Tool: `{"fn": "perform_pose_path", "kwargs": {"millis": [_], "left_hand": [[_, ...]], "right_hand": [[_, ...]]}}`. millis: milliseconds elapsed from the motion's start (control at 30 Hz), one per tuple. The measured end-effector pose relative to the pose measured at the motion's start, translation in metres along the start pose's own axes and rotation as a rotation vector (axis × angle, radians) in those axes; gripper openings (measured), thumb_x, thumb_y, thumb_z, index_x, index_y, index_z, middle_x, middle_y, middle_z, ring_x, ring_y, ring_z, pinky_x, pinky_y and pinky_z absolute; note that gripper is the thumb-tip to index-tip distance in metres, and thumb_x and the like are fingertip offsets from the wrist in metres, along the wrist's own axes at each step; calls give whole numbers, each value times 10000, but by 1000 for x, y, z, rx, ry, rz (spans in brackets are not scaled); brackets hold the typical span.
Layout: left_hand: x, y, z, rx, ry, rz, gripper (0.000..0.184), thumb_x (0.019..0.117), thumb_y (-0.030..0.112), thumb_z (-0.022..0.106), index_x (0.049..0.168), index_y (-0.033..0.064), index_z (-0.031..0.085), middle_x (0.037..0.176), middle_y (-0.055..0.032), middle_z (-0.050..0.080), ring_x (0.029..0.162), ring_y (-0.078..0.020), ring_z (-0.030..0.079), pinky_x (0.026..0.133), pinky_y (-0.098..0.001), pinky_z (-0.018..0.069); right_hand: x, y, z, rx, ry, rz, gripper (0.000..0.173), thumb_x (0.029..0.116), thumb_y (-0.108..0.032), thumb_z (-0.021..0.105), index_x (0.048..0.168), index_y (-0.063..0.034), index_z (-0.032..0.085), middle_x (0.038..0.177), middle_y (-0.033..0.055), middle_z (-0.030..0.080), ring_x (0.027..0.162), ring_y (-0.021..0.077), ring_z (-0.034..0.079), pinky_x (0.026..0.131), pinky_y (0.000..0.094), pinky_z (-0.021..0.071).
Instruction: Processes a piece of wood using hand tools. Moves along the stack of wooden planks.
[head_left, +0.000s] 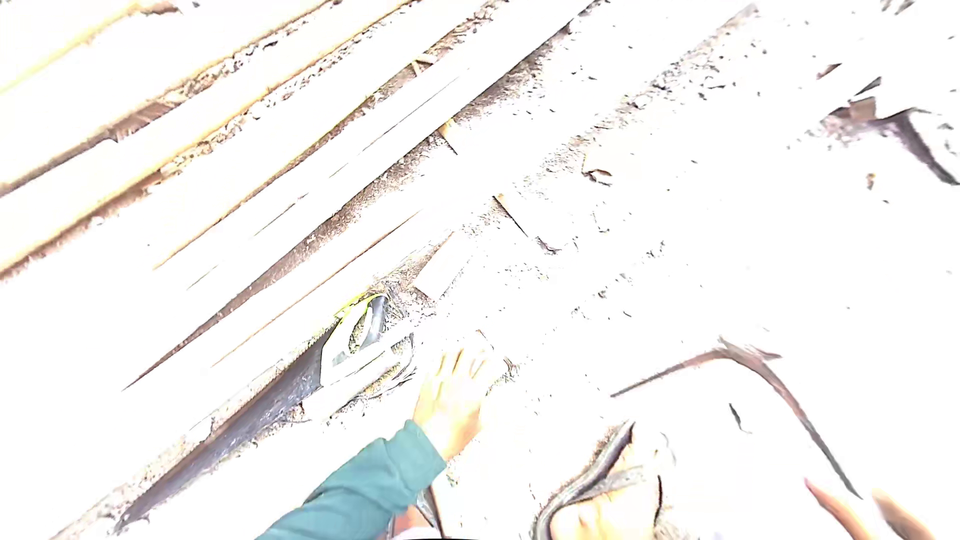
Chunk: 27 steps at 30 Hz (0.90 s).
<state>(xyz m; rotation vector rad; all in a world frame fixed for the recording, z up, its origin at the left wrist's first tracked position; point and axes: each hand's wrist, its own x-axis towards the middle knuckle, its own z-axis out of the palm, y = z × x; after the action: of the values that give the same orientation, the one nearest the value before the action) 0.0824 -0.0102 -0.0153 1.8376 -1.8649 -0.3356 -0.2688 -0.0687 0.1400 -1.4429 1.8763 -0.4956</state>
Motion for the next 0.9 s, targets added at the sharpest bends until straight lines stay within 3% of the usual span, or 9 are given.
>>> {"fn": "perform_pose_path", "kwargs": {"millis": [100, 167, 233, 300, 467, 567, 667, 767, 900], "left_hand": [[17, -16, 11, 139, -61, 137, 339, 965, 351, 665, 1215, 137, 743, 1162, -113, 726, 1107, -327, 695, 912, -499, 580], [24, -23, 15, 169, -2, 218, 301, 972, 351, 653, 1138, 125, 762, 1068, -96, 739, 1029, -294, 715, 871, -458, 596], [28, -24, 16, 113, 37, 223, 289, 972, 339, 653, 1092, 102, 766, 1016, -102, 743, 955, -285, 728, 825, -444, 605], [30, -23, 15, 4, 56, 109, 246, 987, 303, 640, 1003, 97, 775, 936, -88, 738, 876, -255, 732, 771, -421, 616], [57, -12, -13, -380, -245, -643, 301, 1012, 292, 638, 876, 37, 723, 802, -67, 683, 798, -183, 662, 817, -403, 536], [67, -25, -18, -384, -381, -813, 306, 987, 320, 676, 898, 30, 718, 882, -103, 705, 893, -225, 680, 880, -447, 533], [55, -21, -11, -248, -298, -778, 303, 956, 352, 668, 1036, 65, 723, 1035, -110, 697, 1014, -250, 666, 928, -455, 528], [36, -12, 4, -15, -76, -492, 441, 959, 336, 602, 1282, 47, 682, 1342, -180, 626, 1272, -343, 580, 1073, -463, 478], [15, -29, 10, 182, 99, -25, 317, 993, 416, 574, 1025, 172, 775, 1182, -73, 735, 1174, -331, 663, 1041, -528, 503]], "right_hand": [[55, 27, 22, -276, -17, -29, 451, 1048, -328, 531, 1141, 109, 587, 909, 185, 589, 796, 214, 539, 751, 440, 461], [69, 34, 43, -358, 88, -51, 409, 1071, -241, 522, 1218, 136, 580, 1038, 362, 618, 924, 458, 613, 837, 637, 460], [72, 33, 56, -456, 201, -107, 389, 1013, -167, 626, 1286, 107, 585, 1236, 426, 542, 1115, 593, 560, 928, 725, 433], [66, 29, 69, -497, 274, -206, 496, 921, -164, 704, 1340, 63, 567, 1344, 429, 459, 1188, 633, 496, 937, 749, 422], [38, -6, 117, -367, 30, -327, 390, 891, -222, 658, 1232, -35, 683, 1269, 284, 576, 1115, 478, 597, 882, 667, 498], [21, -29, 157, -328, -261, -338, 333, 934, -231, 620, 1217, -81, 710, 1236, 196, 648, 1058, 368, 661, 888, 564, 544], [12, -46, 191, -303, -506, -290, 339, 997, -255, 541, 1251, -87, 691, 1246, 151, 649, 1012, 265, 694, 888, 439, 579], [9, -56, 214, -262, -526, -253, 343, 989, -277, 513, 1230, -121, 701, 1157, 98, 667, 937, 213, 686, 839, 407, 569], [8, -59, 231, -9, -521, -71, 288, 1018, -275, 578, 1169, -69, 712, 1063, 72, 710, 873, 157, 697, 824, 348, 581]]}}
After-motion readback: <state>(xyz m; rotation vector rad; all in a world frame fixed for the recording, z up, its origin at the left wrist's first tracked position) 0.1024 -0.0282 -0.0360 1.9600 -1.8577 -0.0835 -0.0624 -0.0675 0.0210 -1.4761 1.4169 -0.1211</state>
